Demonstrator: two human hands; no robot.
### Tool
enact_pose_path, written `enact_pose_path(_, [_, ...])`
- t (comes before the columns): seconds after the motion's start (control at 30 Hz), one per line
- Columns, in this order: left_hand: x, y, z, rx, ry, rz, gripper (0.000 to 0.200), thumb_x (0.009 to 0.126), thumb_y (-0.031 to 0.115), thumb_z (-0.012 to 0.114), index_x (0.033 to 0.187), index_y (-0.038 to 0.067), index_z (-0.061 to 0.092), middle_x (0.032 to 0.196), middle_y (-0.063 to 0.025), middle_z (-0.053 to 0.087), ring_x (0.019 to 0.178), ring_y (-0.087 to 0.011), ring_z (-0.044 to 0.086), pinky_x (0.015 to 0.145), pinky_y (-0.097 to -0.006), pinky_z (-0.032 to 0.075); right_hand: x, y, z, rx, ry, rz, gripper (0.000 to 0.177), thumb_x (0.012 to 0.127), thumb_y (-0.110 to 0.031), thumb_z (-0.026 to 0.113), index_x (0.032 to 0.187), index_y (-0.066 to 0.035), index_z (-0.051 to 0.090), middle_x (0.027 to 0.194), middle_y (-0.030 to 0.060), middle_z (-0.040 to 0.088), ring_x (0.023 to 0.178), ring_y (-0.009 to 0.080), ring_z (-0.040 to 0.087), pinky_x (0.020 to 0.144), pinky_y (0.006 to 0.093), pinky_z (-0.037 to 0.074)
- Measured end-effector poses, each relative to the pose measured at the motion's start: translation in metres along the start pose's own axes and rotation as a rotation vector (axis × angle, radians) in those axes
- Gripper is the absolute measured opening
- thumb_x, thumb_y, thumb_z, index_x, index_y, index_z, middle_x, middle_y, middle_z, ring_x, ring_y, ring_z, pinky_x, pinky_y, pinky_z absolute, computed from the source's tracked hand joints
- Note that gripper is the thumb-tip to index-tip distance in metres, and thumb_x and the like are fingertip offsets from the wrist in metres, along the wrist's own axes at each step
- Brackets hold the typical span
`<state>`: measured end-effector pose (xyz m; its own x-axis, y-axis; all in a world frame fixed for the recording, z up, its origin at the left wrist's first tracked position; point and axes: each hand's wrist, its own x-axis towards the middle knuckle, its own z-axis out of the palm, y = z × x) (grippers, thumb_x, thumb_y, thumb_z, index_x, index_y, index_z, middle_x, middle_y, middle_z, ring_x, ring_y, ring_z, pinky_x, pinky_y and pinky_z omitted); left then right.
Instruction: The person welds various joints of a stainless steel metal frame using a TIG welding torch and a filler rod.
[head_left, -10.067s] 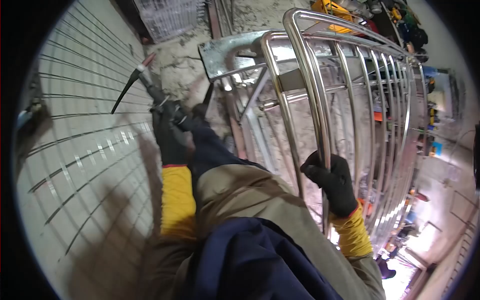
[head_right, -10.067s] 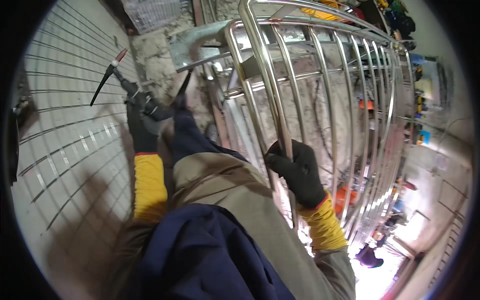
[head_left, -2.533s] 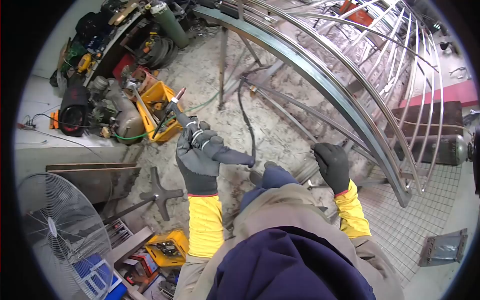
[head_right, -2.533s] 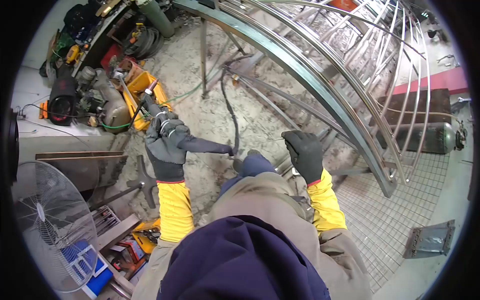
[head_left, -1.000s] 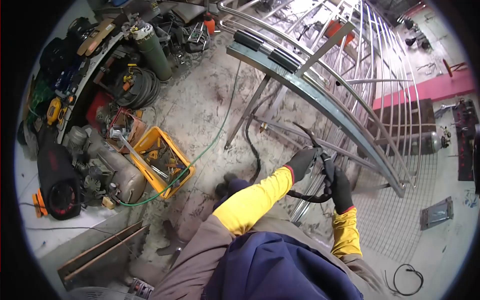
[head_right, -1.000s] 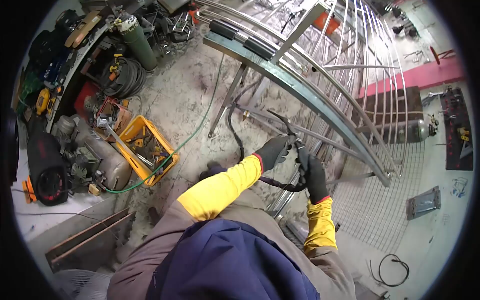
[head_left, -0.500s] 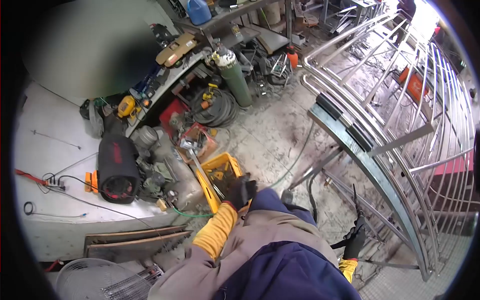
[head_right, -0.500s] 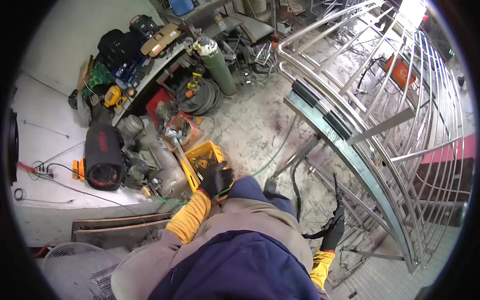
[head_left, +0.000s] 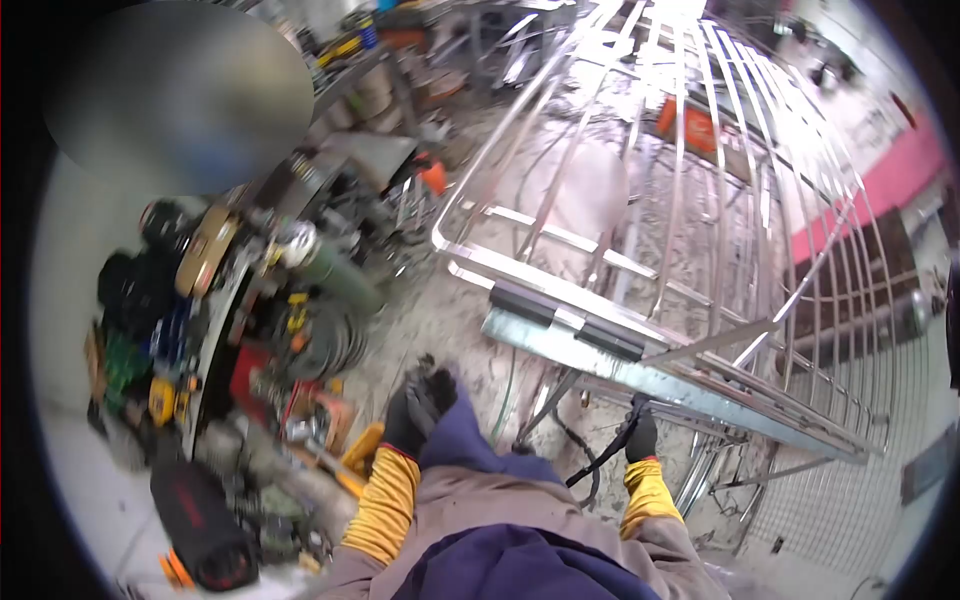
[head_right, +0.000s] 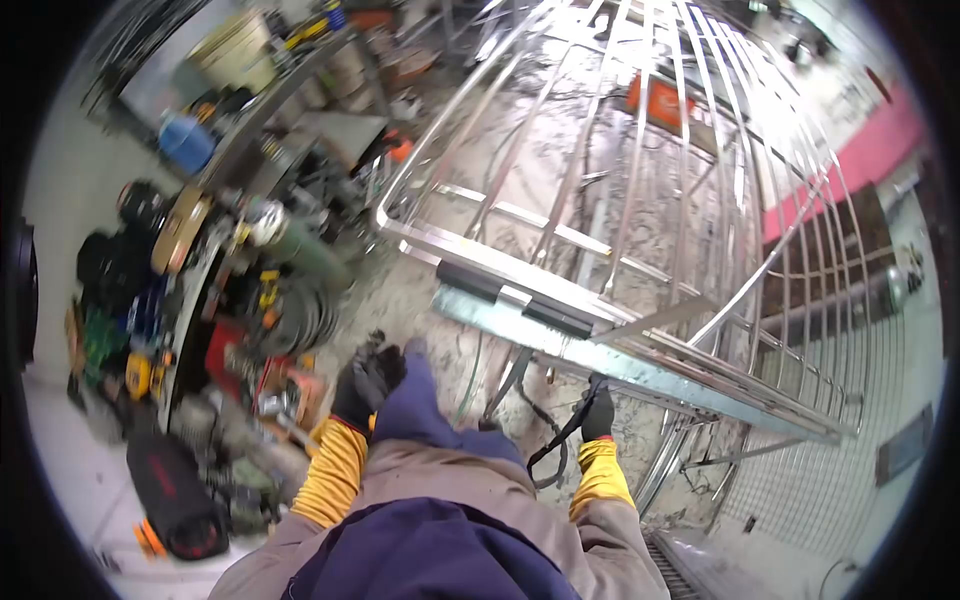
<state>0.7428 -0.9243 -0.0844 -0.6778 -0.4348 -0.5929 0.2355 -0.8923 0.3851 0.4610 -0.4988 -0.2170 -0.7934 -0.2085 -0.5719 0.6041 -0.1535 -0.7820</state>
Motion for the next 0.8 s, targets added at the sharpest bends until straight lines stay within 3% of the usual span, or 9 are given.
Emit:
enact_pose_path(0.03, [0.048, -0.007, -0.027, -0.038, -0.023, -0.132, 0.038, 0.111, 0.04, 0.056, 0.135, 0.013, 0.069, 0.117, -0.0071, 0.079, 0.108, -0.0305, 0.073, 0.101, -0.0501, 0.056, 0.018, 0.013, -0.002, 0.056, -0.002, 0.025, 0.045, 0.113, -0.052, 0.049, 0.125, -0.011, 0.064, 0.083, 0.0021, 0.059, 0.062, 0.0171, 0.056, 0.06, 0.0386, 0.051])
enact_pose_path(0.1, [0.13, -0.03, -0.07, -0.134, -0.397, -0.302, 0.035, 0.107, 0.041, 0.059, 0.127, 0.015, 0.072, 0.118, -0.0055, 0.078, 0.105, -0.0289, 0.073, 0.097, -0.0501, 0.055, 0.032, 0.02, 0.01, 0.007, 0.034, -0.021, 0.038, 0.113, -0.046, 0.049, 0.11, -0.011, 0.063, 0.08, 0.0033, 0.058, 0.061, 0.019, 0.056, 0.059, 0.0401, 0.052])
enact_pose_path(0.13, [0.141, -0.033, -0.057, -0.107, -0.329, -0.32, 0.033, 0.106, 0.04, 0.059, 0.124, 0.015, 0.072, 0.117, -0.0052, 0.078, 0.105, -0.029, 0.072, 0.094, -0.0485, 0.055, 0.039, 0.03, 0.011, -0.163, 0.063, -0.131, 0.033, 0.112, -0.041, 0.05, 0.099, -0.012, 0.06, 0.078, 0.0046, 0.058, 0.059, 0.0213, 0.057, 0.058, 0.0404, 0.052])
enact_pose_path(0.17, [0.157, -0.039, -0.037, -0.082, -0.269, -0.331, 0.03, 0.105, 0.038, 0.059, 0.12, 0.015, 0.072, 0.115, -0.0048, 0.077, 0.105, -0.0291, 0.072, 0.092, -0.047, 0.055, 0.035, 0.029, 0.023, -0.155, 0.081, -0.184, 0.034, 0.111, -0.043, 0.053, 0.104, -0.011, 0.063, 0.078, 0.0058, 0.059, 0.065, 0.0242, 0.061, 0.066, 0.0437, 0.056])
enact_pose_path(0.23, [0.21, -0.054, -0.017, 0.23, 0.092, -0.331, 0.028, 0.108, 0.039, 0.056, 0.121, 0.017, 0.067, 0.116, -0.0031, 0.073, 0.11, -0.0234, 0.069, 0.103, -0.0525, 0.054, 0.046, 0.031, 0.044, -0.142, 0.135, -0.17, 0.034, 0.111, -0.043, 0.053, 0.105, -0.011, 0.064, 0.079, 0.0056, 0.06, 0.066, 0.0245, 0.061, 0.067, 0.044, 0.056])
enact_pose_path(0.27, [0.231, -0.06, -0.021, 0.319, 0.155, -0.345, 0.028, 0.108, 0.04, 0.055, 0.12, 0.017, 0.067, 0.115, -0.0031, 0.073, 0.109, -0.0234, 0.069, 0.102, -0.0524, 0.054, 0.052, 0.036, 0.05, -0.13, 0.165, -0.155, 0.034, 0.111, -0.044, 0.054, 0.105, -0.011, 0.064, 0.079, 0.0055, 0.06, 0.067, 0.0246, 0.062, 0.068, 0.0441, 0.055])
enact_pose_path(0.43, [0.302, -0.088, -0.038, 0.378, 0.153, -0.403, 0.031, 0.108, 0.044, 0.054, 0.118, 0.017, 0.065, 0.112, -0.003, 0.071, 0.106, -0.0234, 0.068, 0.099, -0.0517, 0.055, 0.077, 0.053, 0.065, -0.085, 0.271, -0.123, 0.035, 0.11, -0.044, 0.054, 0.106, -0.011, 0.064, 0.082, 0.0051, 0.061, 0.071, 0.0252, 0.062, 0.072, 0.045, 0.055])
enact_pose_path(0.8, [0.333, -0.101, -0.052, 0.39, 0.164, -0.412, 0.038, 0.107, 0.054, 0.051, 0.112, 0.017, 0.063, 0.103, -0.0028, 0.067, 0.098, -0.0235, 0.067, 0.093, -0.0502, 0.056, 0.087, 0.063, 0.057, -0.054, 0.339, -0.117, 0.035, 0.11, -0.046, 0.057, 0.11, -0.012, 0.066, 0.087, 0.0043, 0.064, 0.08, 0.0265, 0.063, 0.08, 0.0467, 0.054])
